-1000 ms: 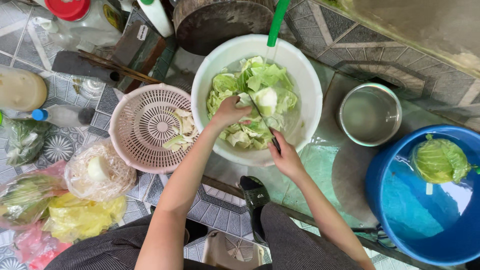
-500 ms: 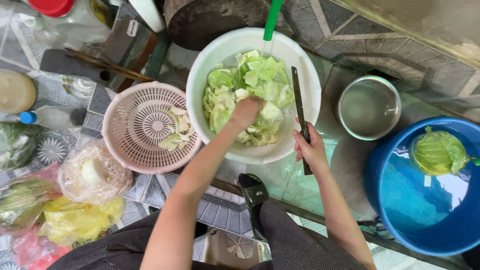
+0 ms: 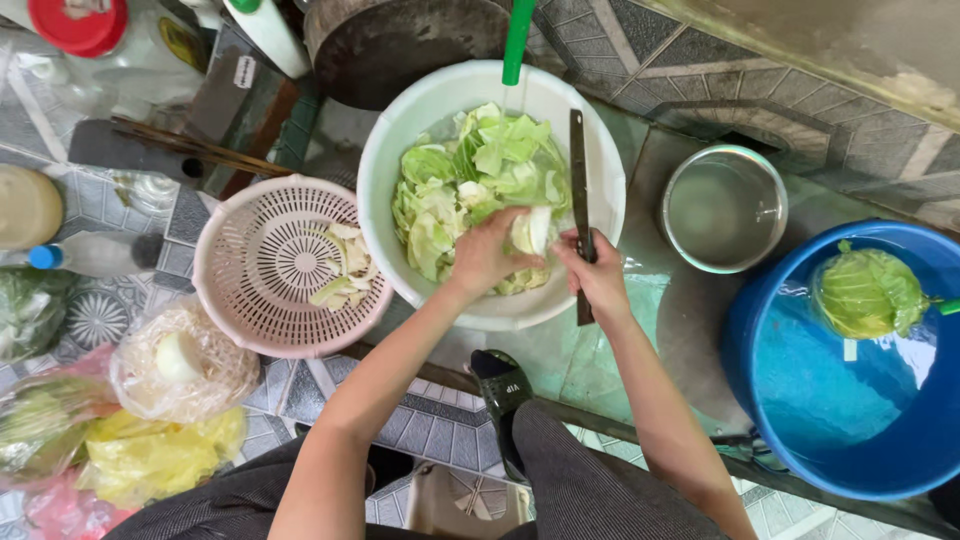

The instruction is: The person chops cabbage into small pieces while it is in a white tub of water, and then moves pieces into a pink basket by hand and with a knife.

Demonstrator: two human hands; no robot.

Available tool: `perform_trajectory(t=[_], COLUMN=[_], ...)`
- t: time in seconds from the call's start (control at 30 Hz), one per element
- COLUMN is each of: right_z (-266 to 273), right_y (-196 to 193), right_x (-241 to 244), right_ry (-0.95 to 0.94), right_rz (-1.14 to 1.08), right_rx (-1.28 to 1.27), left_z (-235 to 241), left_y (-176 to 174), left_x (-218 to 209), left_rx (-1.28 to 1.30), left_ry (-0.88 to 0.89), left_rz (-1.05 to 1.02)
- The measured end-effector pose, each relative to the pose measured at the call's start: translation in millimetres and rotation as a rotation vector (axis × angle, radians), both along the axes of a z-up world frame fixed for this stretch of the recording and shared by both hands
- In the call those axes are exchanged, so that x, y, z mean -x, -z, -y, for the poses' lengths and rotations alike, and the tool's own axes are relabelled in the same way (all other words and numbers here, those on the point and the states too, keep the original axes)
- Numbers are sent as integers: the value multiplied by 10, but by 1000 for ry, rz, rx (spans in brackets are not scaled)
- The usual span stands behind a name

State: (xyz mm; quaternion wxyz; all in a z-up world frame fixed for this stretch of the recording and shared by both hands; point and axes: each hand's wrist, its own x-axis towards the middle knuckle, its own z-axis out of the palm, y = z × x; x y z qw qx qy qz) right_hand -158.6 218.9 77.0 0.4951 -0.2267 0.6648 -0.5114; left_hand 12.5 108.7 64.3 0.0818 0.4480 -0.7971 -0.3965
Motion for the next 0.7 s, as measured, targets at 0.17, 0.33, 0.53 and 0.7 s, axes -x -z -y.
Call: perform_trajectory(t=[0.17,0.33,0.53,0.7], right_z=[239,329,349,391], right_y=[-172,-301,-187,-120], right_x=[-81,-282,-462,-588], right_ry=[-18,-67,-63,31], right_rz=[348,405,309,242], right_rx=[15,11,8,106], left_z=[-149,-34,-28,-106], left_y=[-481,-383,-388,-234], left_x=[-205,-437,-567,-497], left_rx=[83,-155,71,333], left_ry=[-25,-46,-51,-47], left_rz=[-222,-585,-562,-210])
